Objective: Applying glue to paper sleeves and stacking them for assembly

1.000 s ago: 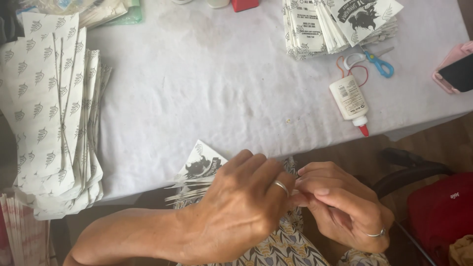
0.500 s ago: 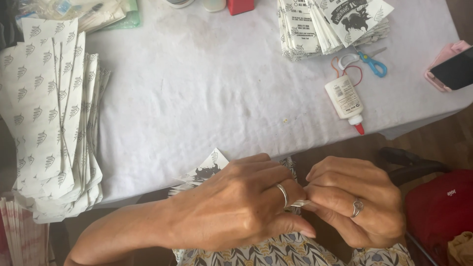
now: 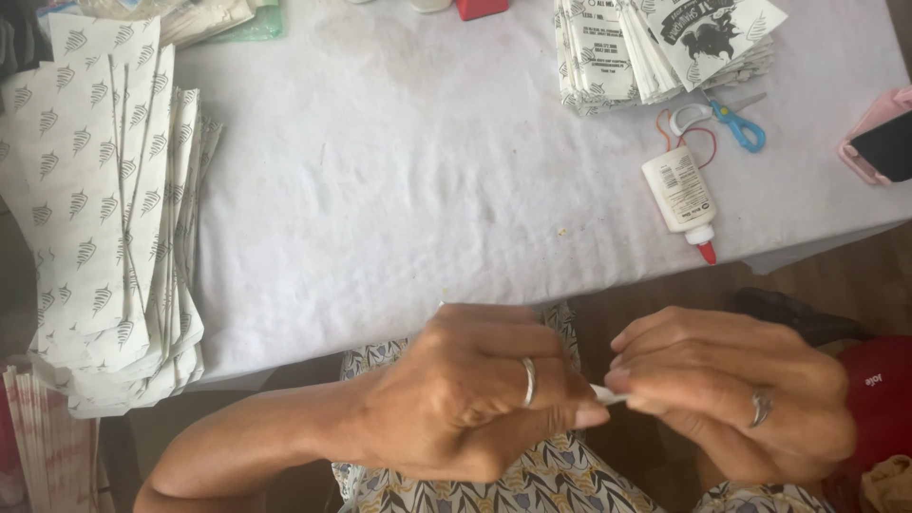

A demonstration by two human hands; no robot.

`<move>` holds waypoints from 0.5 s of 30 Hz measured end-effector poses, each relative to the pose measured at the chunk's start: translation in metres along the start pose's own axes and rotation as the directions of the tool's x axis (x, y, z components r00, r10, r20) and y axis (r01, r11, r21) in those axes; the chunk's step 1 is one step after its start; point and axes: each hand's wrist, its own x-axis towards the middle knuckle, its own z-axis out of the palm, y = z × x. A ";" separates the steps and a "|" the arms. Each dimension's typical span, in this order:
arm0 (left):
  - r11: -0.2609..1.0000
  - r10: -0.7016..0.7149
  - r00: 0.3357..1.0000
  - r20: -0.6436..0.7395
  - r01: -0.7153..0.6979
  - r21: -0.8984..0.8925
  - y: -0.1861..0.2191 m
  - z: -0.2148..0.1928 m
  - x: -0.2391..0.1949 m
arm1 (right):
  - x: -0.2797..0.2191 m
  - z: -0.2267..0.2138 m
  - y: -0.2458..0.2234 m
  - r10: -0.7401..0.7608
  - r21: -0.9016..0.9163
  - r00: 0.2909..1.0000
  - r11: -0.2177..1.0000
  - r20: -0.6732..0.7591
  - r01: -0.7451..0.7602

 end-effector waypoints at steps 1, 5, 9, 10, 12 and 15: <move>1.000 -0.001 1.000 0.000 0.001 0.001 0.002 -0.006 -0.003 | -0.011 -0.013 0.010 -0.001 0.002 1.000 1.000 0.000 0.001; 0.992 -0.015 0.993 -0.114 0.029 0.121 0.013 -0.017 -0.005 | -0.021 -0.029 0.017 0.233 -0.175 0.970 0.960 0.070 -0.218; 0.946 0.121 0.991 -0.061 -0.096 0.311 -0.001 0.000 0.006 | 0.011 0.002 0.011 0.023 -0.193 1.000 0.981 -0.002 -0.023; 0.946 0.121 0.991 -0.059 -0.097 0.309 0.000 -0.001 0.008 | 0.014 0.003 0.008 0.025 -0.194 1.000 0.981 -0.004 -0.025; 0.984 0.010 0.997 -0.081 0.005 0.181 0.003 -0.003 0.012 | 0.018 0.004 0.006 0.014 -0.095 0.999 0.995 -0.038 -0.017; 0.959 -0.245 0.969 -0.034 0.247 0.141 -0.004 -0.009 0.006 | 0.009 -0.010 0.013 0.005 -0.086 1.000 0.996 0.017 -0.003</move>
